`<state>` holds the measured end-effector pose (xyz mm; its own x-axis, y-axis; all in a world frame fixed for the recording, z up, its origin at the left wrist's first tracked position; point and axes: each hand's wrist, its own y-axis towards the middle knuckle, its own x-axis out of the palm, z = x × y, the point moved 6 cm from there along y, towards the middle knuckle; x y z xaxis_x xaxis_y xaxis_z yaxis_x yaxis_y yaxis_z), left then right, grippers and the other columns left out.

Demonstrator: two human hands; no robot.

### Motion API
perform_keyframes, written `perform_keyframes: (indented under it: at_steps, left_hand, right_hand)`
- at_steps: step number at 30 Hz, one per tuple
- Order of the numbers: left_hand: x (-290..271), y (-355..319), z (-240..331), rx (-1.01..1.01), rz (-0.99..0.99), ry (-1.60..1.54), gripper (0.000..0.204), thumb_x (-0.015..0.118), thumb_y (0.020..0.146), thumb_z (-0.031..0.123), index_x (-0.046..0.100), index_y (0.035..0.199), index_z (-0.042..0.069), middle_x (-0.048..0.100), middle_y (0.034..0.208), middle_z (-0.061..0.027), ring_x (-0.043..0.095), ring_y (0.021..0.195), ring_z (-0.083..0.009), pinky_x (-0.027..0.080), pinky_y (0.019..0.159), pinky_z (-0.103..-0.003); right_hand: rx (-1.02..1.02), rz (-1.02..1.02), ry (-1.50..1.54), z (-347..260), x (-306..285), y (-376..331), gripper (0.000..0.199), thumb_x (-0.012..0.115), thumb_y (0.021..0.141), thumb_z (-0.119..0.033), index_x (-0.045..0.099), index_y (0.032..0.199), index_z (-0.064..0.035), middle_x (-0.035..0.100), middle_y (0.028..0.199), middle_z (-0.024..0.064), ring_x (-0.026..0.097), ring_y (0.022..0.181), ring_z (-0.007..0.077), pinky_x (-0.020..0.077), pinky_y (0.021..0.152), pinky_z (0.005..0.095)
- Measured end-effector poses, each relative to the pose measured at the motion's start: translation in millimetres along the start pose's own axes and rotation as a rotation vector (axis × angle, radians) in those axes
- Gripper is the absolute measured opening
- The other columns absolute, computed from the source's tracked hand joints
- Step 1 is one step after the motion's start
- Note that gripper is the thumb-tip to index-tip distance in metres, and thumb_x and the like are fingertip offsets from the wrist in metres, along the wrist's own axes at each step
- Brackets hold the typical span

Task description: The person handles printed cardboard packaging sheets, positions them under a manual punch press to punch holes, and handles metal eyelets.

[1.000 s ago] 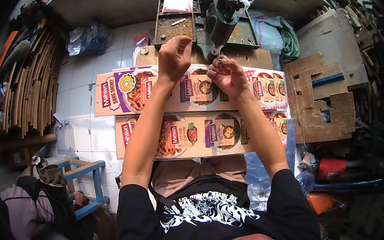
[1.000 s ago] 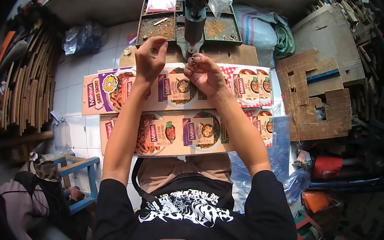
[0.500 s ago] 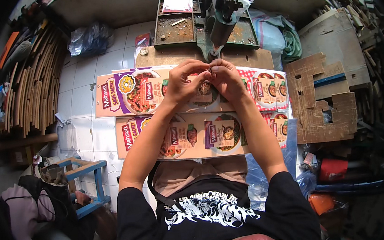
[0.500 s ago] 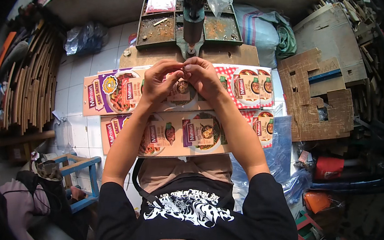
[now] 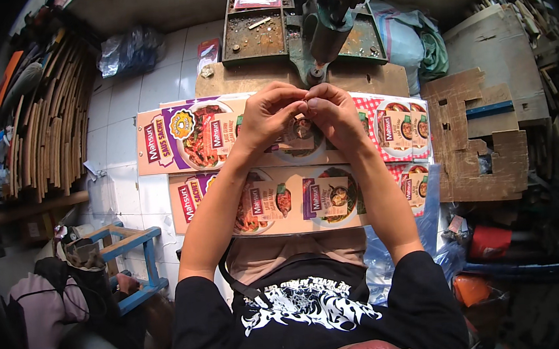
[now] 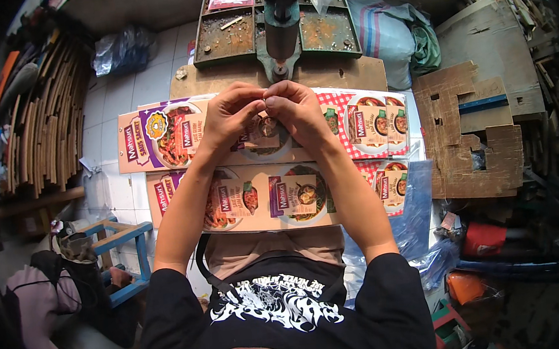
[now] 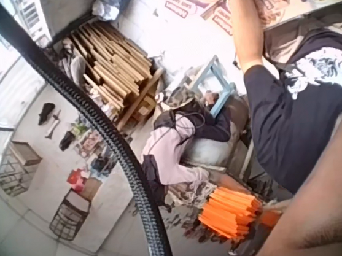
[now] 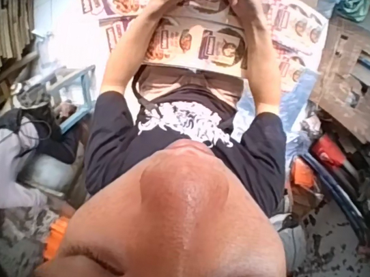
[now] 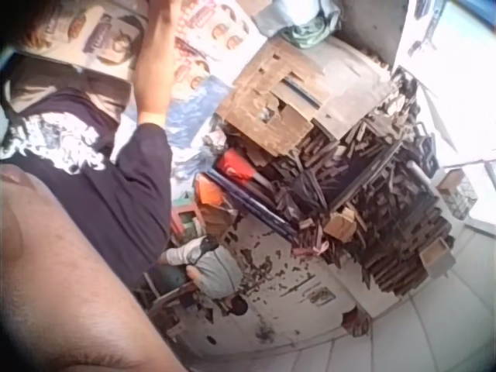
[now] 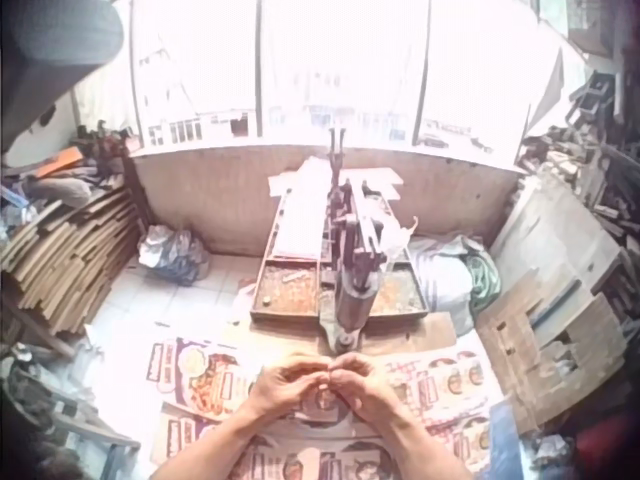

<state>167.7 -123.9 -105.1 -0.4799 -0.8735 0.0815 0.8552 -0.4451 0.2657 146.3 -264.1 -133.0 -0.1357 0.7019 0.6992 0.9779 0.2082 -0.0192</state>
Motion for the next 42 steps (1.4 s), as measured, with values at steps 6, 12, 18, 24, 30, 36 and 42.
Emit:
perform_keyframes:
  at_steps: [6,12,18,24,30,36,42]
  left_hand:
    - [0.1,0.8,1.0,0.039,-0.019,0.007,0.021,0.067,0.09,-0.002,0.07,0.111,-0.002,0.062,0.108,-0.0072,0.063,0.099,-0.0143,0.052,0.088,-0.025]
    - [-1.4,0.4,-1.9,0.057,-0.011,-0.071,0.02,0.068,0.089,-0.004,0.069,0.108,-0.001,0.06,0.11,-0.0073,0.062,0.104,-0.0148,0.051,0.093,-0.027]
    - [-2.1,-0.5,-0.9,0.082,-0.028,0.058,0.016,0.065,0.092,-0.002,0.065,0.107,-0.002,0.057,0.111,-0.0071,0.059,0.106,-0.0148,0.049,0.094,-0.027]
    - [3.3,-2.8,3.6,0.137,-0.069,0.118,0.01,0.056,0.099,0.003,0.055,0.108,0.0,0.052,0.109,-0.0066,0.054,0.104,-0.0135,0.044,0.095,-0.026]
    - [2.0,-6.0,8.7,0.163,0.005,0.131,0.01,0.054,0.1,0.007,0.053,0.108,0.001,0.05,0.108,-0.0076,0.052,0.102,-0.0138,0.042,0.095,-0.026]
    - [1.1,-5.3,9.0,0.227,0.051,0.13,0.011,0.058,0.095,0.0,0.055,0.106,0.001,0.055,0.105,-0.0089,0.057,0.098,-0.0162,0.047,0.089,-0.028]
    - [-0.8,-3.0,7.2,0.238,0.052,0.03,0.013,0.064,0.089,-0.006,0.062,0.101,0.0,0.064,0.099,-0.0097,0.062,0.093,-0.0174,0.051,0.084,-0.028]
  right_hand:
    - [-0.052,0.053,-0.026,-4.9,1.7,-2.4,0.027,0.074,0.086,-0.002,0.058,0.107,-0.0049,0.067,0.097,0.0051,0.065,0.084,0.0114,0.0539,0.076,0.0246]
    - [-0.109,0.054,-0.094,-5.2,2.6,-3.2,0.022,0.075,0.087,-0.006,0.06,0.103,-0.0037,0.068,0.091,0.0036,0.063,0.079,0.0087,0.0518,0.073,0.0226]
    - [-0.182,0.103,-0.261,-6.5,1.3,-4.9,0.017,0.075,0.089,-0.011,0.066,0.099,-0.0014,0.071,0.088,0.0033,0.063,0.076,0.0057,0.0506,0.071,0.0198]
    - [-0.194,0.118,-0.382,-8.5,6.4,-9.2,0.017,0.074,0.09,-0.013,0.068,0.101,-0.0007,0.072,0.091,0.0045,0.065,0.082,0.0063,0.052,0.075,0.0198]
    - [-0.318,0.116,-0.561,-13.8,21.2,-16.5,0.013,0.071,0.091,-0.005,0.069,0.101,0.0028,0.072,0.093,0.0062,0.067,0.085,0.0087,0.0538,0.076,0.0217]
    - [-0.546,0.131,-0.712,-18.1,26.5,-21.2,0.015,0.072,0.087,0.003,0.069,0.101,0.002,0.072,0.091,0.0072,0.067,0.083,0.0104,0.0539,0.074,0.0233]
    - [-0.716,0.163,-0.943,-23.8,30.5,-27.7,0.015,0.074,0.083,0.001,0.068,0.097,-0.0015,0.07,0.086,0.0109,0.067,0.075,0.0177,0.0522,0.067,0.0274]
